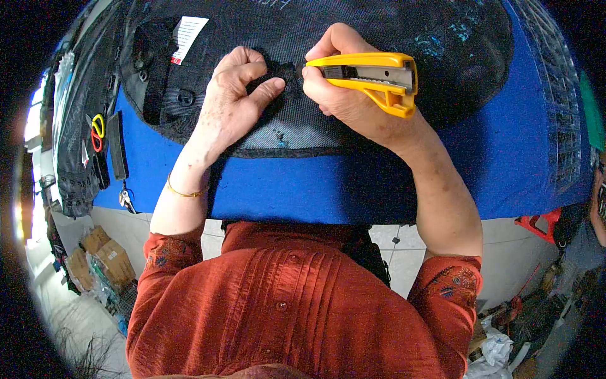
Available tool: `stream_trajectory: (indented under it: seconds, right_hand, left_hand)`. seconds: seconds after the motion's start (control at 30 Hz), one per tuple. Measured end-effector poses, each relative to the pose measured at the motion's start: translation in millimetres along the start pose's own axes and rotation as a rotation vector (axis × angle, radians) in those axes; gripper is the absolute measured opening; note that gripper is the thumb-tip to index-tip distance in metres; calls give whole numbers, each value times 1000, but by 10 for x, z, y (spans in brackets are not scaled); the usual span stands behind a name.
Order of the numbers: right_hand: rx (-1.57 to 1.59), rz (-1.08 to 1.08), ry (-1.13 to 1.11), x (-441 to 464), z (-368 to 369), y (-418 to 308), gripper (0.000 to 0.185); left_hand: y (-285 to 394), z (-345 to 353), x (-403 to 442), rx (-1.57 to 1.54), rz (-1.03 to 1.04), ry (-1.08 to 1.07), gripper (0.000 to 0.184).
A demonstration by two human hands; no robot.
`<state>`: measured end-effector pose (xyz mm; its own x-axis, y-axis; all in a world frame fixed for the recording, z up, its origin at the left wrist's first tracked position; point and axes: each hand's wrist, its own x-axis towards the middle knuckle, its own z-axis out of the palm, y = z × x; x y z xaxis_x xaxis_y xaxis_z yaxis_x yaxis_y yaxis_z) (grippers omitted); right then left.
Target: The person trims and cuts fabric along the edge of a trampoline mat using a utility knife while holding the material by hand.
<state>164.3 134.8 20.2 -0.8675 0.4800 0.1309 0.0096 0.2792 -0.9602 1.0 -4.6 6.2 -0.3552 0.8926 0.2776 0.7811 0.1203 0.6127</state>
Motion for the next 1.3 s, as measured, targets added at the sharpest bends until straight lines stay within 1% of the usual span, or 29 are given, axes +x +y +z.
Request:
stream_trajectory:
  seconds: [0.07,0.13,0.37,0.43,0.47,0.53,0.57,0.63,0.77,0.83,0.87,0.93,0.97,1.03,1.13,1.23,1.3]
  right_hand:
    - [-40,-1,-4,-2,-16,-6,14]
    - [-98,-59,-21,-3,-24,-3,14]
    - [-12,-9,-77,0,-51,-7,14]
    - [-58,-75,-70,5,-58,21,13]
    - [-59,-74,-69,-1,-67,7,13]
    - [-41,20,-91,-2,-74,-41,13]
    - [-41,20,-91,1,-68,-14,13]
    - [-216,-169,-40,5,-59,67,14]
    - [-199,-121,-42,1,-73,46,15]
    - [-306,-175,-49,-2,-87,41,15]
    - [-306,-176,-50,-3,-75,10,15]
    - [-45,101,16,-4,-39,-67,14]
    - [-45,100,14,-1,-31,-60,14]
    - [42,30,78,3,-5,-29,14]
    - [80,25,88,8,27,-11,15]
    - [133,89,68,6,48,-2,15]
    - [112,86,70,10,60,-6,15]
  left_hand:
    - [0,0,1,-4,-1,1,18]
    - [-10,3,0,10,3,0,18]
    - [-17,8,-3,1,-16,-9,19]
    - [-24,22,-2,-7,-4,17,19]
    - [-16,27,0,-8,-3,15,19]
    - [-4,15,3,46,27,24,20]
    - [-8,17,4,47,27,24,20]
    - [-16,35,9,36,37,49,19]
    - [-9,41,9,35,45,57,17]
    - [3,28,10,38,39,41,16]
    - [0,31,9,39,39,42,16]
    - [-7,40,7,45,44,48,15]
    - [-6,39,8,45,42,49,15]
    - [-7,32,11,31,41,45,15]
    - [-9,32,14,18,45,50,15]
    - [-17,45,14,24,49,59,15]
    - [-42,39,-1,30,57,45,17]
